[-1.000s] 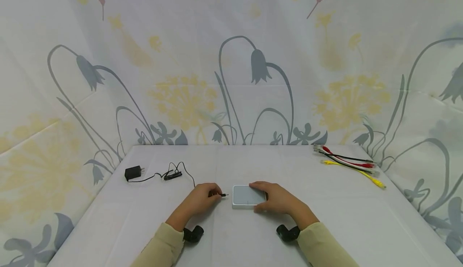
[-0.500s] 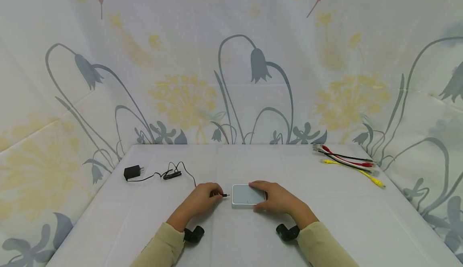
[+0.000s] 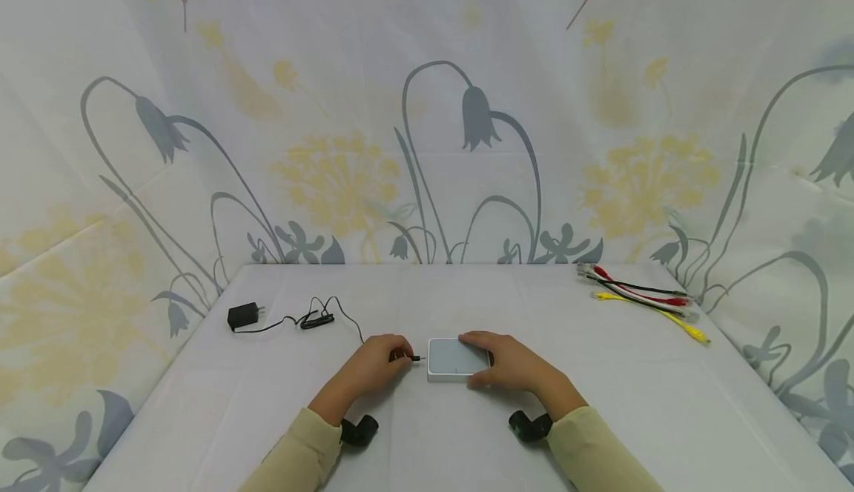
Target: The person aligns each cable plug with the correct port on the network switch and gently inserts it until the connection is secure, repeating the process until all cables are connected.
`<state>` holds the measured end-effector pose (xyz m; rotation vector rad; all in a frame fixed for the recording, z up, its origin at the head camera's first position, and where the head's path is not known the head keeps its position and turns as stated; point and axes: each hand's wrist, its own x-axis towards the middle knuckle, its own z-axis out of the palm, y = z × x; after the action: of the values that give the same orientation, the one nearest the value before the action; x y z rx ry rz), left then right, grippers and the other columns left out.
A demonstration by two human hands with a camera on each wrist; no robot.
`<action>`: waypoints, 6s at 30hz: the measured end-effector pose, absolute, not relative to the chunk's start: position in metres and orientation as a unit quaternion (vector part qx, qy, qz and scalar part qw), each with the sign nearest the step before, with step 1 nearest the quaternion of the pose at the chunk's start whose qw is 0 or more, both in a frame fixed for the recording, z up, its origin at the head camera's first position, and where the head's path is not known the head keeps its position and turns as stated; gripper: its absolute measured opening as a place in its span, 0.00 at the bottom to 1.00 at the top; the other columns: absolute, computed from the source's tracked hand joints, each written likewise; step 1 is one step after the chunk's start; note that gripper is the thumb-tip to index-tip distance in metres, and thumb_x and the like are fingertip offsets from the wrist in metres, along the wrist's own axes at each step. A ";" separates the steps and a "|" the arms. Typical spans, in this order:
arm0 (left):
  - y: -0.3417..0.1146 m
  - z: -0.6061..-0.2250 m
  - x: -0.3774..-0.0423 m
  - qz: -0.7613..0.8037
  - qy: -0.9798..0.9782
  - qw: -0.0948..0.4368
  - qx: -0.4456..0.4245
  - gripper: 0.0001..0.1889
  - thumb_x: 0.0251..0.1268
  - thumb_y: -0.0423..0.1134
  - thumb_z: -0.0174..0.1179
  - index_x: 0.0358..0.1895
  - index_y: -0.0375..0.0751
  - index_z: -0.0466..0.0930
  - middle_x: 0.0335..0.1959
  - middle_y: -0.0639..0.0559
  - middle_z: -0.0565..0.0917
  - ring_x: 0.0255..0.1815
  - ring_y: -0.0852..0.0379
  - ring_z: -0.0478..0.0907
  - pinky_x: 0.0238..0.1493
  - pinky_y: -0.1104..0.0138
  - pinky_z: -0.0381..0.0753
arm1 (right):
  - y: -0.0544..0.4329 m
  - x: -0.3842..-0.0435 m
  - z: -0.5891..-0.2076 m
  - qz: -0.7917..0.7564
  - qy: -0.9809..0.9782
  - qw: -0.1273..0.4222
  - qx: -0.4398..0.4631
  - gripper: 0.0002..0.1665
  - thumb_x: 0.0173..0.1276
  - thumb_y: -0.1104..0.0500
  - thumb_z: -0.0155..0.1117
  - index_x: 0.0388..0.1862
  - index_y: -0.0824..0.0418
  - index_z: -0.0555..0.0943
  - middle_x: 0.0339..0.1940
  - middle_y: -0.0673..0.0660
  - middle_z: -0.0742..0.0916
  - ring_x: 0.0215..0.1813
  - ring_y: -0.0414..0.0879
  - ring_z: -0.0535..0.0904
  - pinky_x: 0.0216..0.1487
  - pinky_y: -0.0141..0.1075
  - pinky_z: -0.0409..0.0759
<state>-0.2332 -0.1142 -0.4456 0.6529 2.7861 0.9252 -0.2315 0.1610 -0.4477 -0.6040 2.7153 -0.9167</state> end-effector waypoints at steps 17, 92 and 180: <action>-0.110 -0.446 -0.232 0.300 0.926 0.073 0.216 0.05 0.67 0.37 0.60 0.42 0.45 0.83 0.34 0.56 0.81 0.36 0.60 0.74 0.40 0.63 0.75 | 0.161 -0.233 -0.450 -0.316 0.921 0.105 -0.202 0.45 0.52 0.50 0.77 0.70 0.49 0.71 0.71 0.51 0.74 0.67 0.50 0.71 0.64 0.50 0.69; -0.106 -0.444 -0.229 0.306 0.926 0.075 0.210 0.04 0.66 0.36 0.60 0.40 0.43 0.84 0.34 0.55 0.82 0.37 0.59 0.75 0.41 0.62 0.76 | 0.161 -0.233 -0.449 -0.306 0.922 0.108 -0.211 0.44 0.55 0.50 0.76 0.70 0.50 0.71 0.72 0.51 0.72 0.71 0.51 0.68 0.67 0.51 0.68; -0.108 -0.454 -0.232 0.316 0.918 0.087 0.224 0.03 0.67 0.34 0.59 0.37 0.43 0.82 0.34 0.54 0.81 0.36 0.59 0.74 0.41 0.62 0.76 | 0.150 -0.228 -0.449 -0.285 0.915 0.075 -0.275 0.43 0.56 0.49 0.75 0.70 0.57 0.71 0.71 0.56 0.74 0.68 0.53 0.73 0.64 0.49 0.72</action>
<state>-0.2320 -0.1075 -0.4540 0.6667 2.7338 0.9417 -0.2283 0.1496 -0.4486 -0.8236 2.7457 -0.8555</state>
